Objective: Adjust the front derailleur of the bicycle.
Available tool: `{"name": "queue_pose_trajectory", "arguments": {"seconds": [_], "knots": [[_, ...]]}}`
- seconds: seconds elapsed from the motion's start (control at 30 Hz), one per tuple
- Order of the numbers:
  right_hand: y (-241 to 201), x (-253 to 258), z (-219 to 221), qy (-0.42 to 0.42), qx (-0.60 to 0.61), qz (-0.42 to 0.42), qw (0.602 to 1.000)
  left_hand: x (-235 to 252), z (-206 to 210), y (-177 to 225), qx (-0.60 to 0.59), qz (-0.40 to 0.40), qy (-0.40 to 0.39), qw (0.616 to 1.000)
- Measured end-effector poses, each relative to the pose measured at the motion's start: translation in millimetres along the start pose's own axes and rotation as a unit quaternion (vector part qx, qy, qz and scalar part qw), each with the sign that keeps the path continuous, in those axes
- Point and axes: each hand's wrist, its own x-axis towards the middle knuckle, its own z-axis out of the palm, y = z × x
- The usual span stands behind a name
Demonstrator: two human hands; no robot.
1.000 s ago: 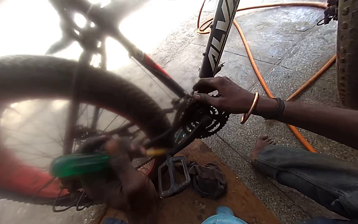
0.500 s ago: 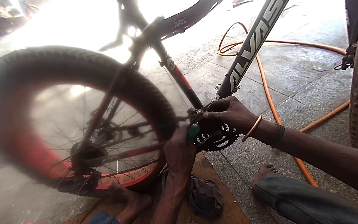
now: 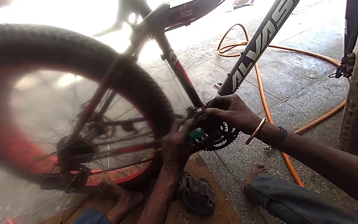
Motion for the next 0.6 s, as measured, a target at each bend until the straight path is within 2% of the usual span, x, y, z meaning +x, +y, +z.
{"name": "queue_pose_trajectory", "arguments": {"seconds": [0.2,0.27,0.33,0.4,0.6], "knots": [[4.2,1.2,-2.5,-0.029,-0.137,-0.098,0.985,4.3,-0.5,5.1,-0.029,-0.004,-0.002,1.000],[6.4,4.4,-3.3,-0.046,-0.123,-0.095,0.987,7.0,-2.2,8.3,-0.037,-0.003,-0.009,0.999],[2.2,4.9,-6.6,-0.061,-0.049,-0.060,0.995,9.1,-2.0,9.9,-0.041,0.002,-0.011,0.999],[-3.0,2.5,-7.5,-0.039,-0.006,-0.030,0.999,11.4,-0.3,11.4,-0.052,0.006,-0.004,0.999],[-0.2,0.5,-3.8,0.018,-0.065,-0.072,0.995,12.0,3.7,13.4,-0.060,-0.004,-0.003,0.998]]}}
